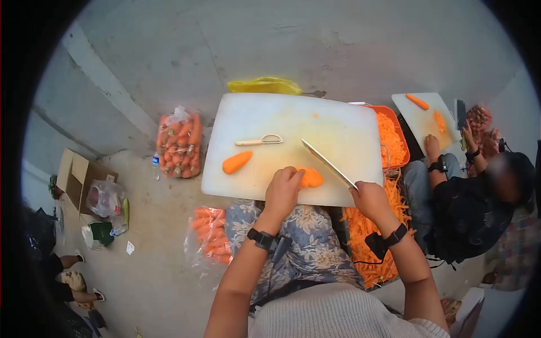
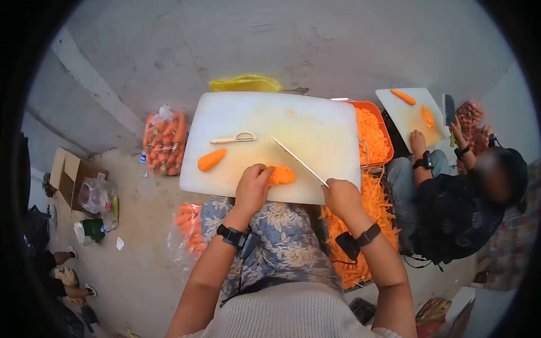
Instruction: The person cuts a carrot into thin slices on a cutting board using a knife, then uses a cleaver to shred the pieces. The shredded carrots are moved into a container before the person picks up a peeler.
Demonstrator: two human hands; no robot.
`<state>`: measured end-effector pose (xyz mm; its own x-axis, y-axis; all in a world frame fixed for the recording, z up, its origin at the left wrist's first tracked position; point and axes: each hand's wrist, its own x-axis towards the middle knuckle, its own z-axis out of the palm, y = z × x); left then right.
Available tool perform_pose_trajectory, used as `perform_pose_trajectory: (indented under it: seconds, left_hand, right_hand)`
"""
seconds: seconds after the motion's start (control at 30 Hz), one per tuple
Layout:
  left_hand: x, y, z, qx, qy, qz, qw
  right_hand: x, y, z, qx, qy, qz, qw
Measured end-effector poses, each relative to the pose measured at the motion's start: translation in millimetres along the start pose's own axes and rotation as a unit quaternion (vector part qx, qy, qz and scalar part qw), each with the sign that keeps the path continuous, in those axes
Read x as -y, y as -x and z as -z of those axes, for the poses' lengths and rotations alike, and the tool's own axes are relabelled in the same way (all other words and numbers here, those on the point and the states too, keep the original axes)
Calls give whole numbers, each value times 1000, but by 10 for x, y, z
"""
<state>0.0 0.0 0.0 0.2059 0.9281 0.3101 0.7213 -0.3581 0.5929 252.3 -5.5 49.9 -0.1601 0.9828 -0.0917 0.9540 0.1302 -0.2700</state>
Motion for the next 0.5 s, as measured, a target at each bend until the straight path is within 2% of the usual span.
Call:
perform_pose_trajectory:
  seconds: [0.07,0.1,0.17,0.4,0.5]
  left_hand:
    - [-28,11,-96,-36,-24,-48,998]
    - [39,64,-56,-27,-25,-41,998]
    - [54,69,-127,-71,-17,-56,996]
    - [108,43,-202,-97,0,-60,993]
    - [115,39,-219,-109,-9,-68,992]
  right_hand:
    - [11,70,63,0,-2,37,999]
    - [107,90,-3,9,-8,35,999]
    - [123,109,-16,-10,-10,81,997]
    - [347,-15,277,-46,9,90,995]
    - [489,-37,319,-81,-47,98,991]
